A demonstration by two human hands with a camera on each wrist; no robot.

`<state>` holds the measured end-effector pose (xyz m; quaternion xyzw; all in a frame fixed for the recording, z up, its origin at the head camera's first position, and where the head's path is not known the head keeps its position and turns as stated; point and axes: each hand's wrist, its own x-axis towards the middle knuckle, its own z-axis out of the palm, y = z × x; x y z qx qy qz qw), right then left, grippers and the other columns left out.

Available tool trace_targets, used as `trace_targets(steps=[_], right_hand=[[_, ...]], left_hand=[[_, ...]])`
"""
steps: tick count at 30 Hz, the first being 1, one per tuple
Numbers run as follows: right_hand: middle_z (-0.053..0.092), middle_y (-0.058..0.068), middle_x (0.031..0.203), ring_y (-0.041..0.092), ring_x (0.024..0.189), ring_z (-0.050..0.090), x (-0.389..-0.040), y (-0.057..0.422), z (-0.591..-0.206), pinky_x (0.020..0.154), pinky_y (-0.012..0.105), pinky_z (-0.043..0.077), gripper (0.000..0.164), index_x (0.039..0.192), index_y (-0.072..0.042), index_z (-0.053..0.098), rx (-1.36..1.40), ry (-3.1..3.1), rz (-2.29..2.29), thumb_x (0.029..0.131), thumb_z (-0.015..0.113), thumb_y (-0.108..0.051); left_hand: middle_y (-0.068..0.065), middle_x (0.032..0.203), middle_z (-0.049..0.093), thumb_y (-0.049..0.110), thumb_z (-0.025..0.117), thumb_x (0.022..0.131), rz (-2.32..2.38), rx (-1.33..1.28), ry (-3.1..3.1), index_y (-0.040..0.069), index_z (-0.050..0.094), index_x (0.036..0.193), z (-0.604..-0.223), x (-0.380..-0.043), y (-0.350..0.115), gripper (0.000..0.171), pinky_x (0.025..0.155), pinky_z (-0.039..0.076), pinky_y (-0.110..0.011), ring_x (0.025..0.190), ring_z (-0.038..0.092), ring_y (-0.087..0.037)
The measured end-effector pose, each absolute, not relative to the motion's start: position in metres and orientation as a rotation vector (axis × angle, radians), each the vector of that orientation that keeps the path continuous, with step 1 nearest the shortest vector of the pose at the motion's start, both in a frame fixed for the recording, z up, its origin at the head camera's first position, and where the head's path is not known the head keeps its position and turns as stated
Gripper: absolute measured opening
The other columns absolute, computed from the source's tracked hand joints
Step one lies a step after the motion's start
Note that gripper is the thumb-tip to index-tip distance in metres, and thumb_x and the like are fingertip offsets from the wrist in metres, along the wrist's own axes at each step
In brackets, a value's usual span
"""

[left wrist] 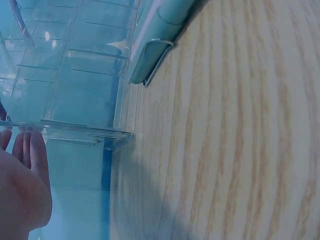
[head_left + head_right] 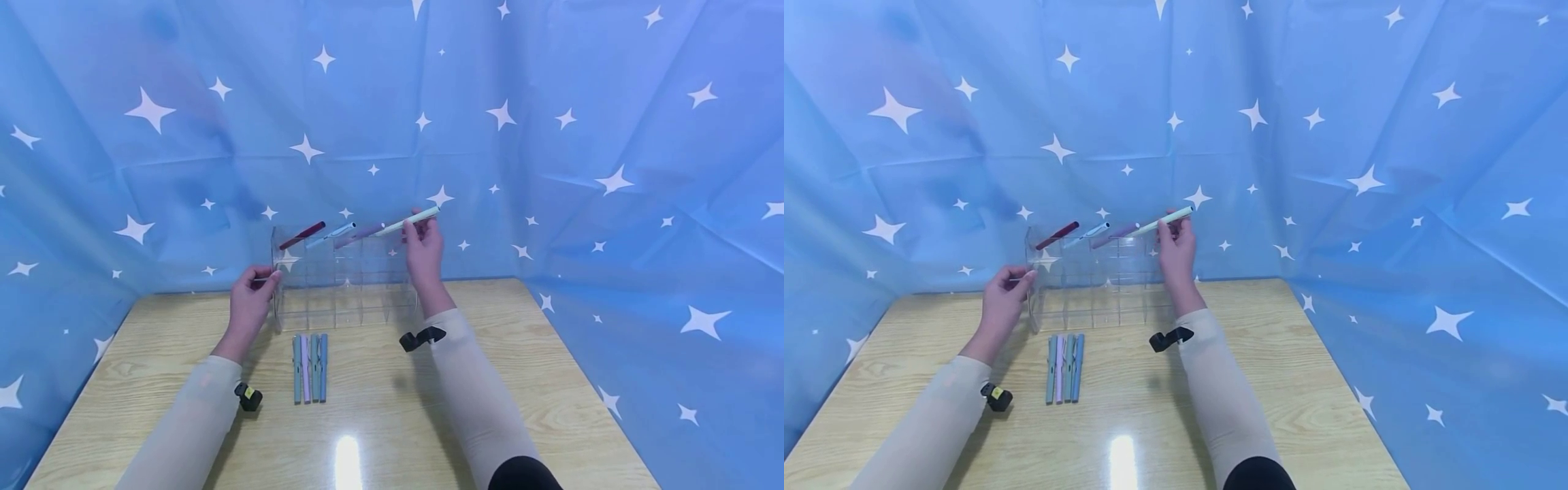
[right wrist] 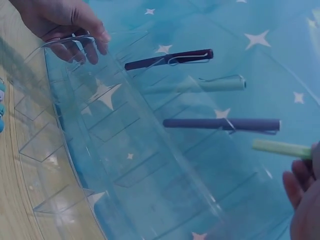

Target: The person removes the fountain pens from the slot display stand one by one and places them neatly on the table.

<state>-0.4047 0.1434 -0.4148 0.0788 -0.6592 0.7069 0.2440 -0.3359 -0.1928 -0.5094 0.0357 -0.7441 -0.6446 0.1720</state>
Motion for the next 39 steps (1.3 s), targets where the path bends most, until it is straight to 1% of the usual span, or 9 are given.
trace_targets(steps=[4,9,16,21,25,27,33,35,39], right_hand=[[0.064,0.023,0.126,0.040,0.121,0.066,-0.400,0.148,-0.414,0.106,0.042,0.059,0.039,0.153,0.004,0.053,0.245,-1.759,1.972,0.115,0.058,-0.005],[0.055,0.036,0.135,0.049,0.127,0.065,-0.391,0.153,-0.417,0.103,0.039,0.062,0.045,0.160,0.005,0.046,0.315,-1.732,2.093,0.117,0.054,-0.005],[0.062,0.018,0.116,0.033,0.107,0.078,-0.377,0.154,-0.428,0.094,0.042,0.066,0.049,0.160,0.001,0.050,0.404,-1.800,2.195,0.113,0.063,-0.007],[0.065,0.013,0.113,0.023,0.098,0.079,-0.367,0.151,-0.432,0.089,0.043,0.067,0.047,0.156,-0.008,0.056,0.442,-1.825,2.216,0.110,0.067,-0.005],[0.066,0.013,0.110,0.023,0.094,0.080,-0.361,0.149,-0.435,0.084,0.043,0.068,0.040,0.148,-0.010,0.056,0.476,-1.835,2.232,0.110,0.067,-0.002],[0.066,0.012,0.107,0.030,0.094,0.080,-0.359,0.150,-0.436,0.084,0.049,0.068,0.041,0.148,-0.013,0.054,0.496,-1.865,2.216,0.110,0.068,-0.003],[0.066,0.007,0.104,0.029,0.090,0.074,-0.350,0.151,-0.442,0.085,0.056,0.067,0.075,0.170,-0.023,0.035,0.513,-1.962,2.169,0.107,0.072,-0.004],[0.065,0.007,0.104,0.023,0.088,0.072,-0.346,0.151,-0.443,0.084,0.050,0.068,0.083,0.173,-0.026,0.030,0.523,-1.971,2.177,0.107,0.072,-0.001],[0.065,0.009,0.102,0.019,0.087,0.071,-0.341,0.151,-0.447,0.084,0.051,0.068,0.090,0.173,-0.037,0.029,0.577,-1.992,2.186,0.105,0.073,0.002]], left_hand=[[-0.005,0.115,0.068,0.032,0.075,0.109,-1.833,0.081,-2.096,-0.001,0.069,0.127,-0.510,-0.335,-0.193,0.038,0.076,0.056,-0.019,0.097,0.064,-0.013],[-0.004,0.115,0.068,0.032,0.075,0.109,-1.832,0.081,-2.093,-0.001,0.069,0.127,-0.510,-0.336,-0.193,0.038,0.077,0.056,-0.019,0.097,0.064,-0.013],[-0.002,0.117,0.068,0.033,0.074,0.109,-1.837,0.087,-2.117,0.002,0.069,0.130,-0.510,-0.336,-0.194,0.038,0.078,0.056,-0.018,0.099,0.063,-0.011],[-0.005,0.118,0.067,0.034,0.074,0.109,-1.830,0.097,-2.116,0.001,0.068,0.129,-0.508,-0.336,-0.192,0.039,0.080,0.056,-0.018,0.101,0.064,-0.014],[-0.006,0.118,0.067,0.034,0.074,0.110,-1.816,0.107,-2.120,0.000,0.068,0.128,-0.508,-0.336,-0.192,0.039,0.081,0.056,-0.019,0.102,0.063,-0.014],[-0.006,0.118,0.067,0.035,0.074,0.110,-1.814,0.108,-2.121,0.000,0.068,0.129,-0.508,-0.336,-0.193,0.040,0.081,0.056,-0.019,0.102,0.063,-0.014],[-0.005,0.118,0.067,0.034,0.074,0.110,-1.815,0.106,-2.122,0.001,0.069,0.129,-0.508,-0.335,-0.193,0.039,0.080,0.056,-0.019,0.101,0.063,-0.013],[-0.005,0.119,0.067,0.035,0.074,0.109,-1.817,0.105,-2.120,0.001,0.069,0.129,-0.509,-0.335,-0.194,0.039,0.080,0.056,-0.019,0.102,0.063,-0.013],[-0.005,0.118,0.067,0.035,0.074,0.109,-1.819,0.100,-2.109,0.001,0.069,0.128,-0.511,-0.337,-0.194,0.040,0.080,0.056,-0.019,0.102,0.063,-0.014]])
